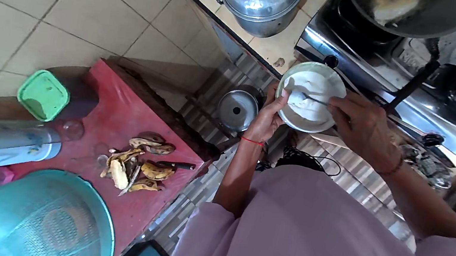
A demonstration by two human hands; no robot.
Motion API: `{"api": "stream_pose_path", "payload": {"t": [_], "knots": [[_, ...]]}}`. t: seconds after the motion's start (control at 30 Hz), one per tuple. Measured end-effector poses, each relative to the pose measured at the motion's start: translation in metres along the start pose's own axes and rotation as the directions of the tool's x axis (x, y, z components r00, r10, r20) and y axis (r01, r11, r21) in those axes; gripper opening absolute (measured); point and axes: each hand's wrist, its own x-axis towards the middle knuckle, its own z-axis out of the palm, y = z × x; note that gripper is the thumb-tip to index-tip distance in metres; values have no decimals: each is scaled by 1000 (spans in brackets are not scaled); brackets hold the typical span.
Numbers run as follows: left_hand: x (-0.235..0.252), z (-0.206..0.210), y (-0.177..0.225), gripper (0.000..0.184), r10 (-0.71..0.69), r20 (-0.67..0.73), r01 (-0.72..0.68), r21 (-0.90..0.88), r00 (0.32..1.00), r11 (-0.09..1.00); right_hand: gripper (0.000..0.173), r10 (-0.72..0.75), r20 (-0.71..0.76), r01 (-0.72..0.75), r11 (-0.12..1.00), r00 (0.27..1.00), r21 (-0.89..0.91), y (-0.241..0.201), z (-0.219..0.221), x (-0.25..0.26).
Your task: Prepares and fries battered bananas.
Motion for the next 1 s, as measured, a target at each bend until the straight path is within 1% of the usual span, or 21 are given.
{"api": "stream_pose_path", "payload": {"t": [0.1,0.23,0.3,0.43,0.57,0.7,0.87,1.0], "knots": [[0,0,-1,53,2,7,-2,-5,1000,1000,22,20,-41,-23,998,999,-65,-2,-1,2],[0,-2,-1,55,12,-13,-12,-8,1000,1000,23,3,12,-2,995,1000,-99,-8,-11,-8],[-3,-4,-2,55,11,-18,-11,1,1000,1000,24,45,18,-42,989,999,-139,-6,-17,-13],[-3,-3,1,58,4,-36,-4,-12,999,1000,25,147,-31,-150,976,989,-157,-8,-25,-17],[-2,-1,2,54,15,-30,-15,3,999,1000,24,178,-9,-176,962,984,-209,-14,-22,-20],[-2,-1,0,54,22,-24,-22,16,999,1000,21,172,15,-166,969,985,-185,-18,-23,-20],[-4,-4,-2,60,29,-5,-29,40,1000,999,23,159,10,-153,965,987,-213,-17,-24,-23],[-20,-9,-7,54,13,50,-19,126,999,992,19,151,96,-137,980,984,-142,-14,-22,-17]]}}
